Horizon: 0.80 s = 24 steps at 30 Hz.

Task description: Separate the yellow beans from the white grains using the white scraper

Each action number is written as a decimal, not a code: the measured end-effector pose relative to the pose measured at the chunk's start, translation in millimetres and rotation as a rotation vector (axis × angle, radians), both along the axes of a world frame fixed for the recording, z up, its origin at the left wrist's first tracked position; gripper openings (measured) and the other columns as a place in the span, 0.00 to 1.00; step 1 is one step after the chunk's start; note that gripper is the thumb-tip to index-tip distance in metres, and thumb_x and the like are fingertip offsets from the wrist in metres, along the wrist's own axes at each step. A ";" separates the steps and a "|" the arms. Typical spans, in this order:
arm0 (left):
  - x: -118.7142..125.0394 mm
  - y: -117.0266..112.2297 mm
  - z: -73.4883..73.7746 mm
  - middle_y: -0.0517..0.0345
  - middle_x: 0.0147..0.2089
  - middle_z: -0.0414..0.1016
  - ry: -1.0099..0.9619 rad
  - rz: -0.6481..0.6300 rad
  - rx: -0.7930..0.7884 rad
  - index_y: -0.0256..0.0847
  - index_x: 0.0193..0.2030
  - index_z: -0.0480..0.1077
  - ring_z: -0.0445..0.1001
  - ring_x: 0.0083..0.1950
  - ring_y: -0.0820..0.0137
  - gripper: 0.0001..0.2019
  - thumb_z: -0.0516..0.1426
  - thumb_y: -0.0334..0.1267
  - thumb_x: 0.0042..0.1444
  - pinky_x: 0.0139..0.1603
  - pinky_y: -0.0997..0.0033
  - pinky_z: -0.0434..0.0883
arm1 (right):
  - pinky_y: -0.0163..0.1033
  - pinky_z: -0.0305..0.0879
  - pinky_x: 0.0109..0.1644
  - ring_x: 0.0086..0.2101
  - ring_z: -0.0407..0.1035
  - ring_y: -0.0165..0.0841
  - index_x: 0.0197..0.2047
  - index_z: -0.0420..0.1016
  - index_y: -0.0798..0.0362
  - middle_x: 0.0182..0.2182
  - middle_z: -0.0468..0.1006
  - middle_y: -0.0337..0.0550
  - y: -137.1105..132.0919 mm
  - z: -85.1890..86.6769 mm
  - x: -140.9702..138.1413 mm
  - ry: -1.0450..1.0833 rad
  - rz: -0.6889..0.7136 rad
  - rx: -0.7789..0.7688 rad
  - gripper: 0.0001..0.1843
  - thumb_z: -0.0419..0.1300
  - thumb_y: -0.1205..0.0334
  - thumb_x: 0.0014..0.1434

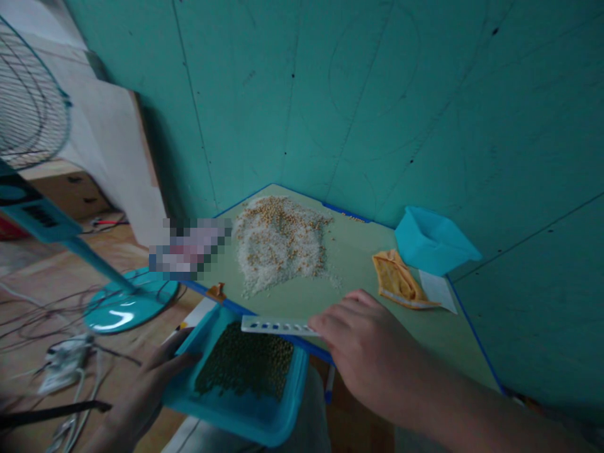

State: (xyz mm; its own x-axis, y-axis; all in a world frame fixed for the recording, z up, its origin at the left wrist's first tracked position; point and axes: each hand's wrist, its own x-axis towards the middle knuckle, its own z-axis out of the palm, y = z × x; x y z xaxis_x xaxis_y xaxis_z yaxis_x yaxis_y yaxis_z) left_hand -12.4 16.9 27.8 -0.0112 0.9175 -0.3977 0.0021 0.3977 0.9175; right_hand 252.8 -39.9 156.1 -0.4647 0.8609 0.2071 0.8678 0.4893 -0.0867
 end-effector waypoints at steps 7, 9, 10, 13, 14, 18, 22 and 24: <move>0.3 1.3 -5.7 0.64 0.29 0.77 -0.032 -0.009 -0.027 0.47 0.33 0.67 0.75 0.34 0.62 0.11 0.57 0.36 0.39 0.30 0.72 0.70 | 0.42 0.60 0.42 0.35 0.68 0.35 0.38 0.71 0.53 0.33 0.76 0.44 6.9 -1.2 32.9 -0.063 -0.123 0.108 0.11 0.48 0.70 0.57; -1.0 2.1 -9.1 0.65 0.29 0.77 -0.035 0.000 -0.043 0.48 0.33 0.67 0.75 0.34 0.61 0.11 0.57 0.36 0.39 0.30 0.71 0.70 | 0.43 0.61 0.40 0.36 0.69 0.37 0.39 0.71 0.54 0.35 0.76 0.47 14.7 -2.0 53.6 -0.099 -0.240 0.147 0.11 0.49 0.67 0.57; -1.8 2.7 -11.4 0.65 0.29 0.77 -0.029 0.009 -0.055 0.48 0.33 0.68 0.74 0.35 0.61 0.11 0.58 0.36 0.38 0.30 0.71 0.70 | 0.41 0.62 0.37 0.35 0.69 0.37 0.40 0.71 0.54 0.35 0.76 0.47 19.3 -2.0 64.4 -0.096 -0.308 0.123 0.11 0.49 0.65 0.57; -3.5 4.7 -19.7 0.65 0.33 0.77 -0.006 0.000 -0.087 0.49 0.35 0.68 0.73 0.41 0.60 0.13 0.58 0.38 0.39 0.30 0.73 0.70 | 0.35 0.60 0.27 0.27 0.69 0.33 0.39 0.70 0.53 0.28 0.76 0.43 36.2 -1.6 94.3 0.027 -0.524 0.050 0.10 0.50 0.63 0.56; -3.8 5.3 -22.7 0.65 0.35 0.77 -0.008 -0.023 -0.089 0.50 0.36 0.68 0.73 0.43 0.59 0.14 0.59 0.38 0.39 0.31 0.73 0.71 | 0.34 0.59 0.25 0.25 0.68 0.32 0.37 0.70 0.53 0.26 0.76 0.43 42.9 -1.9 102.9 0.082 -0.597 0.034 0.09 0.51 0.62 0.55; -4.5 6.2 -31.5 0.66 0.38 0.78 -0.041 -0.058 -0.089 0.52 0.36 0.68 0.69 0.51 0.58 0.14 0.60 0.41 0.38 0.37 0.74 0.71 | 0.34 0.61 0.24 0.24 0.68 0.31 0.34 0.67 0.55 0.27 0.75 0.44 70.6 -8.4 128.7 0.507 -0.748 -0.168 0.06 0.52 0.62 0.53; -4.2 4.3 -29.3 0.66 0.40 0.78 -0.007 -0.005 -0.092 0.52 0.31 0.70 0.67 0.53 0.55 0.12 0.61 0.41 0.35 0.35 0.72 0.72 | 0.34 0.63 0.28 0.24 0.68 0.29 0.34 0.65 0.56 0.30 0.75 0.45 85.3 -20.1 139.8 0.831 -0.837 -0.259 0.05 0.53 0.66 0.52; -2.8 3.5 -25.6 0.66 0.36 0.78 -0.017 0.011 -0.075 0.53 0.30 0.70 0.69 0.50 0.54 0.11 0.61 0.41 0.35 0.35 0.69 0.73 | 0.34 0.63 0.28 0.24 0.68 0.28 0.35 0.65 0.55 0.31 0.75 0.45 84.5 -26.5 141.0 0.917 -0.855 -0.292 0.05 0.53 0.67 0.52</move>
State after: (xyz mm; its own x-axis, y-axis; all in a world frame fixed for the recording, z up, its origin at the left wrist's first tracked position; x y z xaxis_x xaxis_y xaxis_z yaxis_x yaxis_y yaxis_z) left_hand -15.2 20.3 2.2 -0.0138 0.8851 -0.4652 -0.0182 0.4649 0.8852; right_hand 393.8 44.6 129.6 0.4658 0.8803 -0.0898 0.4609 -0.3280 -0.8246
